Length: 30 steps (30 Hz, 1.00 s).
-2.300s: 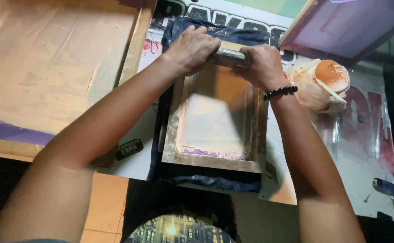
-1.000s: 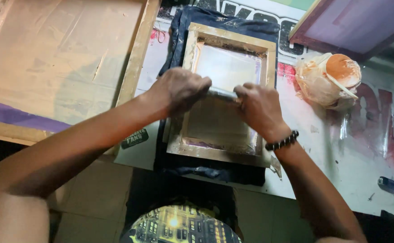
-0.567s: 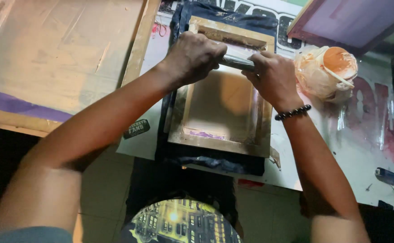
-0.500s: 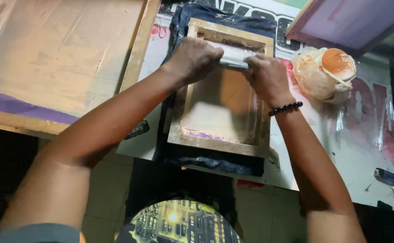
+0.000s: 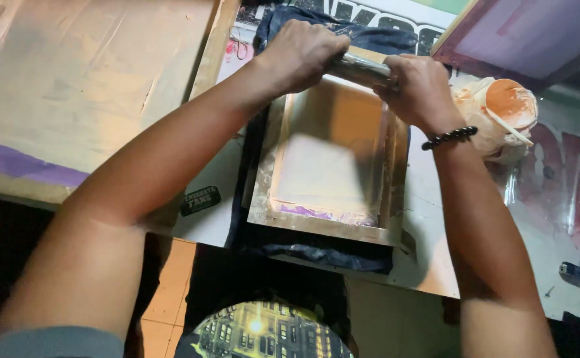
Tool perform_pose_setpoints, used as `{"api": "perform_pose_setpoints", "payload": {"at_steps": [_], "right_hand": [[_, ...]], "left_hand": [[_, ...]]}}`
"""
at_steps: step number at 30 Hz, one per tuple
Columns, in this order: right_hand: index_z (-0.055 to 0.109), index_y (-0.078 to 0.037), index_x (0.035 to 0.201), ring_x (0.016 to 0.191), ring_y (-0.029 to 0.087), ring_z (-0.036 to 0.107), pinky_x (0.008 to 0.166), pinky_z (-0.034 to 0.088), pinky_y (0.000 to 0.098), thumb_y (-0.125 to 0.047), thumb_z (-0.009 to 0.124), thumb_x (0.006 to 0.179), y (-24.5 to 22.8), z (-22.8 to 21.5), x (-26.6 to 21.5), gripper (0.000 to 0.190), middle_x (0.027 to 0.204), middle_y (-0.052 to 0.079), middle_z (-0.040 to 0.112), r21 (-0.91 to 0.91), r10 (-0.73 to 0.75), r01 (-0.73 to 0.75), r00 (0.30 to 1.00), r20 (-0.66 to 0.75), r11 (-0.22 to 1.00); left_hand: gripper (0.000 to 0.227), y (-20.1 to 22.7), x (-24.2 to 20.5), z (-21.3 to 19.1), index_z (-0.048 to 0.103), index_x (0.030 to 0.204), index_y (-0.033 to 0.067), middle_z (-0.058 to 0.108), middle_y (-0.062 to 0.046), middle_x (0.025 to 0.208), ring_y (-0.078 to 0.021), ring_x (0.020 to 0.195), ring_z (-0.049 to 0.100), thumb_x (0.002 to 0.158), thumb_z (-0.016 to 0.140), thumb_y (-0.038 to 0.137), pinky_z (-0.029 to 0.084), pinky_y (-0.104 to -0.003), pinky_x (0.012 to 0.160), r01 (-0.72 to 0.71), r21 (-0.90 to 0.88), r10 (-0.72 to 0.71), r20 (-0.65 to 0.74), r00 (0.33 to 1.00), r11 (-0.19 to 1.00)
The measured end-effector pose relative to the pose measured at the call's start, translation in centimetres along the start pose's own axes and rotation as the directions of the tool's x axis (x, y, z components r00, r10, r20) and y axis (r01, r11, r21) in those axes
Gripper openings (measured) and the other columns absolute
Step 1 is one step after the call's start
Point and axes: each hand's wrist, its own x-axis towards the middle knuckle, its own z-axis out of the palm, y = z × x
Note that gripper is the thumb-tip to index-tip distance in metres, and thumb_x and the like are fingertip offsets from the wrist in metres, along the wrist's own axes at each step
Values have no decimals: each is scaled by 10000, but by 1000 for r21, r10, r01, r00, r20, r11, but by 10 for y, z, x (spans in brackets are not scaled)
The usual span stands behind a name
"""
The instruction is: The person uses a squeegee to spread white ink across a screen printing frame placed over a dark t-shirt. They repeatedly pull the squeegee across the mesh to ensure even coverage of the ink.
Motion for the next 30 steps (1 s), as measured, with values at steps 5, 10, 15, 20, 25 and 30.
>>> {"api": "perform_pose_setpoints", "payload": {"at_steps": [5,10,15,20,25,30], "right_hand": [[697,-228,880,673,308,676,524,477,448,-521,871,794,-12,17,4,351,777,38,712,-54,-13,9,998,-64,998],[824,-292,1145,653,263,710,556,526,414,-502,900,795,-38,-11,-19,415,832,73,788,28,52,-54,996,69,998],[682,-179,719,507,160,576,488,498,359,-383,876,936,-88,-52,-81,356,590,3,629,170,9,-31,992,127,985],[719,-193,854,741,389,717,685,571,530,-324,823,640,-108,-75,-123,272,709,82,719,164,25,-67,969,246,984],[718,-139,815,772,441,698,717,558,564,-380,840,728,-78,-67,-74,285,664,118,692,214,65,-115,972,225,970],[696,-226,836,657,332,669,492,448,468,-594,892,806,-28,-9,5,418,752,36,705,-64,7,-13,995,-95,998]], "left_hand": [[286,-7,-15,21,622,983,166,707,-143,807,-431,703,682,729,715,72,511,-575,547,15,-150,-18,-16,1000,989],[435,21,-42,-17,714,1176,224,747,-180,859,-440,741,699,762,718,90,543,-573,614,-3,-316,-10,-37,999,949],[100,77,-95,-42,521,1032,128,548,-29,706,-169,516,502,1119,543,173,483,-317,437,115,-295,-6,345,939,949],[485,104,-132,-67,567,1311,195,734,-71,820,-358,770,743,846,691,138,615,-498,751,108,-357,46,398,916,928],[625,55,-93,-32,557,1336,317,760,-89,857,-402,840,757,762,794,249,606,-549,771,73,-233,-12,251,968,970],[295,-8,-33,-14,606,1028,235,756,-55,897,-402,714,702,780,642,81,484,-552,527,40,-67,-42,-23,999,997]]}}
